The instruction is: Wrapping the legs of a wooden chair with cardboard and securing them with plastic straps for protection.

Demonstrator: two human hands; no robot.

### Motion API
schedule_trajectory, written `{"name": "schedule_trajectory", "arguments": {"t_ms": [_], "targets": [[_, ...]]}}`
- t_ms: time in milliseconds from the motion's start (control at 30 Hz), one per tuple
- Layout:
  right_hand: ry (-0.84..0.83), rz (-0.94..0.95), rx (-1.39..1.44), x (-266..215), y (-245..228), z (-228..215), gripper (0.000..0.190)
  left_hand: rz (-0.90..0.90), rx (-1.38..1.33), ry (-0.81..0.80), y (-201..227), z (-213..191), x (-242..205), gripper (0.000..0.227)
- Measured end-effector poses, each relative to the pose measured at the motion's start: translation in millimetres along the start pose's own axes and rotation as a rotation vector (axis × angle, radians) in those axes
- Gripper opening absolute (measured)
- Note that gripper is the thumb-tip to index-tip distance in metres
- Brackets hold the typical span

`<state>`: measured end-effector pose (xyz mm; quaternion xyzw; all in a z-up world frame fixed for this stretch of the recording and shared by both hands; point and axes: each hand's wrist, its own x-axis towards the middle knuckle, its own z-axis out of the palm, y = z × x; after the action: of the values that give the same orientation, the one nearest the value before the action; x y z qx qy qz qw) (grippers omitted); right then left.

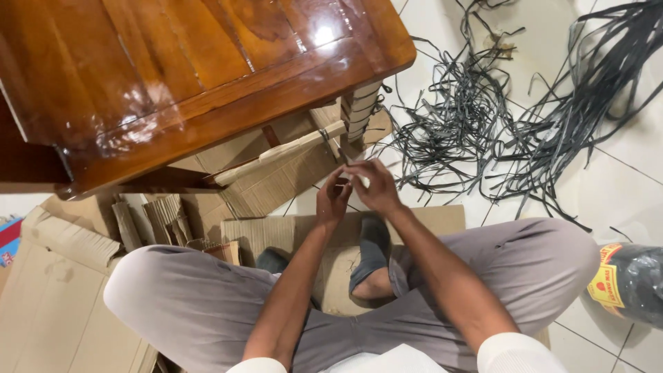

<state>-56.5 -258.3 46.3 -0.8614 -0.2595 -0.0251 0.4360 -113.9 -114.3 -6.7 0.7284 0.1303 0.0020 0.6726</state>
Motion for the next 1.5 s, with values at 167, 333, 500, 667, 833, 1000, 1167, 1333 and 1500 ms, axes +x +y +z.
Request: {"name": "schedule_trajectory", "arguments": {"t_ms": [167,333,500,667,833,1000,1167,1333,1500], "targets": [[0.023,-0.058,0.034,-6,-17,24,0.022,0.127,-0.267,0.035,-65,-2,10,0.021],[0.053,-0.086,0.033,-6,-23,29,0.029,0.046,-0.458,0.017,-55,-13,12,0.023],[-0.138,0.339,0.324,-8,-24,45,0.034,0.001,-0.517,0.056,-53,-30,14,0.034],[-0.163,0.447,0.293,-8,-3,76,0.027,-0.049,-0.462,0.176,-22,-50,9,0.028],[-0.155,0.436,0.264,-8,1,89,0.031,-0.035,-0.190,0.353,-4,-77,10,0.029],[-0.196,0.866,0.430,-30,39,110,0.027,0.098,0.147,0.581,32,-115,24,0.027],[-0.165,0.946,0.629,-25,47,122,0.022,0.201,0.434,0.539,57,-146,44,0.021],[-0.104,0.992,0.904,-4,41,135,0.021,0.432,0.640,0.348,29,-158,72,0.016],[0.003,1.120,1.022,31,12,137,0.012,0.516,0.942,0.342,-4,-160,87,0.054]]}}
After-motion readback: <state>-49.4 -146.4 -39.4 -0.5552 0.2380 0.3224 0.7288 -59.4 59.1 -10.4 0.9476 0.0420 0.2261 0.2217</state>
